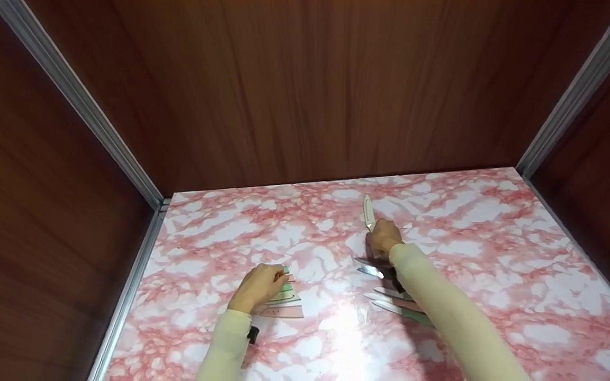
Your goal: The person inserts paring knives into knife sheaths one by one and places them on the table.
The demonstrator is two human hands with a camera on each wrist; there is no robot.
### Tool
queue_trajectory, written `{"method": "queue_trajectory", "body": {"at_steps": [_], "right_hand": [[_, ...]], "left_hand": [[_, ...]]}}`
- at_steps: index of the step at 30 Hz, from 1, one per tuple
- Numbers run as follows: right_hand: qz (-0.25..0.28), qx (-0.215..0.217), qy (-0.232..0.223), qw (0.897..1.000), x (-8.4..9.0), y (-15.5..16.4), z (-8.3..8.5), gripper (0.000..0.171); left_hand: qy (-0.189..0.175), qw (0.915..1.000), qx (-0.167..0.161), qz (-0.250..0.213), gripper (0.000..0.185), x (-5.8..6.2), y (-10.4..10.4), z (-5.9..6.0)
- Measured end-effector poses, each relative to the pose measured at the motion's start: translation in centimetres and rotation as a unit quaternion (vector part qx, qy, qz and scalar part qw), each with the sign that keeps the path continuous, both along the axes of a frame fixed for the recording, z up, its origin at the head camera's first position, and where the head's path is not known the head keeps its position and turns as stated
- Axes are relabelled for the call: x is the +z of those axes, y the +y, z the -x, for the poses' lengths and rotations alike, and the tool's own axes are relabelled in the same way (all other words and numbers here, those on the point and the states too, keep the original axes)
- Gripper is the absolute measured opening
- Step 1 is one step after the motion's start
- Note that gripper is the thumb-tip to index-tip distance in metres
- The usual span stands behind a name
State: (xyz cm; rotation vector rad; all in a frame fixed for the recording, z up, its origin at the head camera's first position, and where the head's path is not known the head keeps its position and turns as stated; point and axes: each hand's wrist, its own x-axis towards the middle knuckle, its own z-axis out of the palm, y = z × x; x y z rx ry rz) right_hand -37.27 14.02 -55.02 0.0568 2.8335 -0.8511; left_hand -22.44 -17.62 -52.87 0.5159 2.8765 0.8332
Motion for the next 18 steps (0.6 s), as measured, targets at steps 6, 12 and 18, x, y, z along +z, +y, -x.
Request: {"method": "queue_trajectory", "body": {"at_steps": [6,12,18], "right_hand": [[-0.035,0.044,0.013,0.998,1.4,0.9,-0.7,0.021],[-0.074,0.086,0.039,0.993,2.4,2.1,-1.7,0.021],[-0.077,0.124,0.068,0.987,2.8,3.8,-3.5,0.022]], "left_hand": [[0.013,0.9994,0.015,0.030,0.023,-0.3,-0.2,1.1],[0.021,0.9979,0.031,0.052,0.012,-1.0,-0.3,2.0],[0.023,0.9966,0.034,0.072,0.006,-1.8,-0.4,2.9]]}}
